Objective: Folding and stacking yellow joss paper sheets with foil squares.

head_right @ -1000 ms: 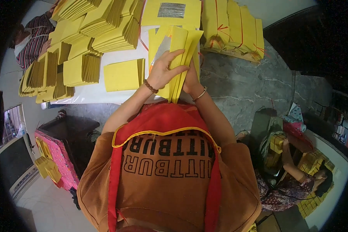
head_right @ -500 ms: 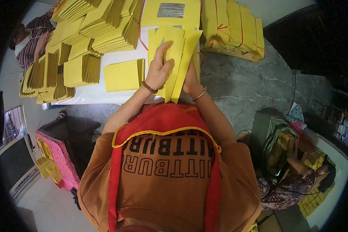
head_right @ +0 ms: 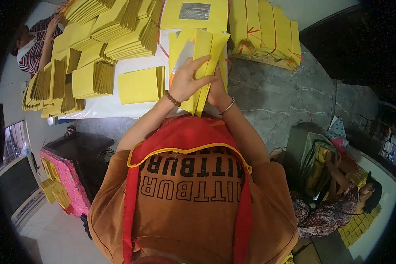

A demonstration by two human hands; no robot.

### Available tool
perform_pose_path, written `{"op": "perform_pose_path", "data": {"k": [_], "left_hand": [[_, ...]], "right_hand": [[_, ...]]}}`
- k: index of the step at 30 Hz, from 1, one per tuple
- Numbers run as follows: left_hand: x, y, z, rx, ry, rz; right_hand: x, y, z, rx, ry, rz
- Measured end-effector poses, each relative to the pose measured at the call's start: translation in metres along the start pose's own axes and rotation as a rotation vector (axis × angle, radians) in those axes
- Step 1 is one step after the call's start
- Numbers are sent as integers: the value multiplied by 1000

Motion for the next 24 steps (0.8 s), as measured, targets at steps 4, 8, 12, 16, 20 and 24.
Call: {"op": "perform_pose_path", "data": {"k": [4, 8, 12, 16, 20, 24], "left_hand": [[4, 1, 3, -7, 79, -2], [10, 2, 1, -35, 82, -58], [14, 2, 2, -35, 103, -18], [11, 4, 5, -47, 154, 28], [9, 5, 6, -124, 268, 39], [-3, 1, 8, -43, 126, -140]], "right_hand": [[9, 6, -14, -51, 45, -47], [10, 7, -17, -76, 40, -64], [13, 6, -16, -88, 122, -28], [10, 5, -14, -112, 89, -57], [12, 5, -19, 0, -27, -54], [7, 7, -13, -136, 92, -86]]}}
Point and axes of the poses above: each hand's wrist, its own y-axis away from the middle knuckle, its own z-axis out of the back of the hand, x = y × z, the point moved 7 cm from there along -y, towards the middle knuckle, and after that the axes turned 3 degrees about x, right-handed, at the moved point
